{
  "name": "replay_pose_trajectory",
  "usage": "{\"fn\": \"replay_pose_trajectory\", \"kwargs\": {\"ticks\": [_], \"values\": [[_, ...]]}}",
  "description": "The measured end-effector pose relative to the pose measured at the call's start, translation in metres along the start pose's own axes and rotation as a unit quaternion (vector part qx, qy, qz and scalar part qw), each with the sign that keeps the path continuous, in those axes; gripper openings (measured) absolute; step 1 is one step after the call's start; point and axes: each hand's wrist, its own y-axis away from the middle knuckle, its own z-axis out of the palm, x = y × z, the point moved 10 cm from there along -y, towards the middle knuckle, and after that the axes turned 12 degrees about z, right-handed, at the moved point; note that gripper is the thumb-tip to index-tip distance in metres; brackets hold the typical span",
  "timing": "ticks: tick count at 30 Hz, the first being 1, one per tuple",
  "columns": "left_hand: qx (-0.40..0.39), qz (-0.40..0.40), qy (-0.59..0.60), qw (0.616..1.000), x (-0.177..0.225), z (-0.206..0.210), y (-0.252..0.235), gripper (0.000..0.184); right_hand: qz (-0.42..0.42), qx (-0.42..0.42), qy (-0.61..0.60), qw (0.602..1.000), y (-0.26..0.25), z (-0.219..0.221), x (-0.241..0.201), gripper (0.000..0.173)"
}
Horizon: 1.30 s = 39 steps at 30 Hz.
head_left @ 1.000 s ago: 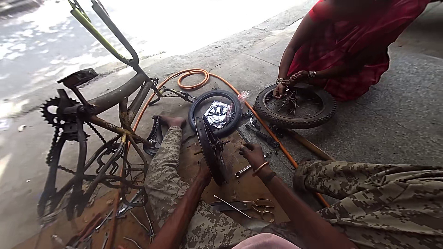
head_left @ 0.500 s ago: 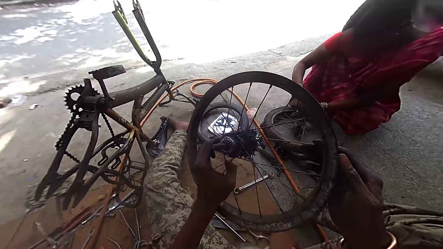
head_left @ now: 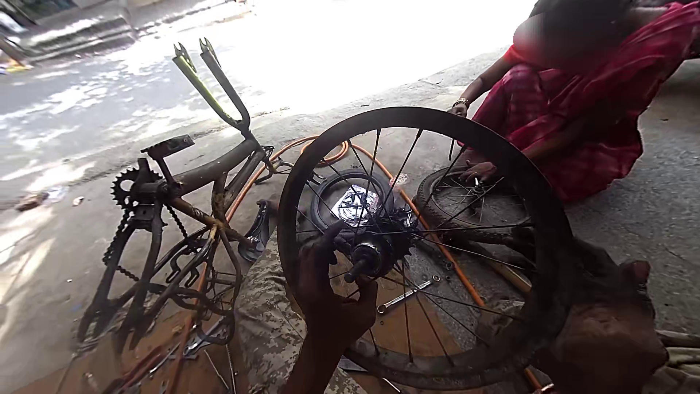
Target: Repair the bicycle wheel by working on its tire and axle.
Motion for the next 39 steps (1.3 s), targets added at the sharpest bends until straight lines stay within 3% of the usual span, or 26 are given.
{"fn": "replay_pose_trajectory", "kwargs": {"ticks": [6, 9, 11, 13, 14, 15, 17, 19, 20, 21, 23, 25, 27, 31, 35, 39], "values": [[-0.035, -0.004, -0.096, 0.995, -0.012, 0.021, 0.022, 0.083, -0.031, 0.032, 0.046, 0.998, -0.008, -0.019, -0.001, 0.061], [-0.087, 0.006, -0.110, 0.990, -0.019, 0.041, 0.039, 0.083, 0.065, -0.053, -0.126, 0.988, -0.007, -0.002, 0.009, 0.083], [-0.110, 0.029, -0.111, 0.987, -0.022, 0.052, 0.048, 0.084, 0.177, -0.106, -0.261, 0.943, -0.004, 0.012, 0.013, 0.106], [-0.128, 0.040, -0.114, 0.984, -0.026, 0.061, 0.057, 0.085, 0.225, -0.097, -0.337, 0.909, 0.002, 0.013, 0.014, 0.110], [-0.138, 0.041, -0.116, 0.983, -0.029, 0.065, 0.061, 0.084, 0.218, -0.108, -0.333, 0.911, 0.002, 0.015, 0.010, 0.108], [-0.150, 0.039, -0.113, 0.981, -0.032, 0.070, 0.064, 0.084, 0.203, -0.115, -0.300, 0.925, 0.001, 0.016, 0.006, 0.105], [-0.186, 0.029, -0.102, 0.977, -0.043, 0.081, 0.072, 0.086, 0.170, -0.095, -0.156, 0.968, 0.000, 0.014, 0.005, 0.082], [-0.224, 0.015, -0.089, 0.970, -0.059, 0.097, 0.082, 0.086, 0.066, -0.071, 0.122, 0.988, 0.002, 0.012, 0.005, 0.065], [-0.245, 0.001, -0.080, 0.966, -0.069, 0.106, 0.089, 0.087, -0.007, -0.073, 0.307, 0.949, 0.007, 0.021, 0.003, 0.069], [-0.269, -0.020, -0.068, 0.960, -0.080, 0.117, 0.098, 0.087, -0.071, -0.092, 0.455, 0.883, 0.012, 0.034, 0.008, 0.071], [-0.321, -0.074, -0.044, 0.943, -0.104, 0.137, 0.124, 0.087, -0.115, -0.198, 0.596, 0.770, 0.024, 0.058, 0.039, 0.066], [-0.371, -0.126, -0.039, 0.919, -0.138, 0.159, 0.164, 0.081, -0.073, -0.307, 0.629, 0.710, 0.040, 0.063, 0.074, 0.061], [-0.442, -0.187, -0.046, 0.876, -0.172, 0.180, 0.208, 0.080, -0.042, -0.361, 0.621, 0.695, 0.049, 0.066, 0.089, 0.057], [-0.516, -0.283, -0.055, 0.806, -0.201, 0.195, 0.253, 0.077, -0.070, -0.333, 0.631, 0.697, 0.045, 0.067, 0.085, 0.056], [-0.556, -0.321, -0.063, 0.764, -0.204, 0.183, 0.251, 0.094, -0.093, -0.322, 0.639, 0.693, 0.044, 0.068, 0.080, 0.058], [-0.590, -0.346, -0.089, 0.725, -0.204, 0.162, 0.244, 0.097, -0.106, -0.333, 0.629, 0.695, 0.048, 0.072, 0.075, 0.058]]}}
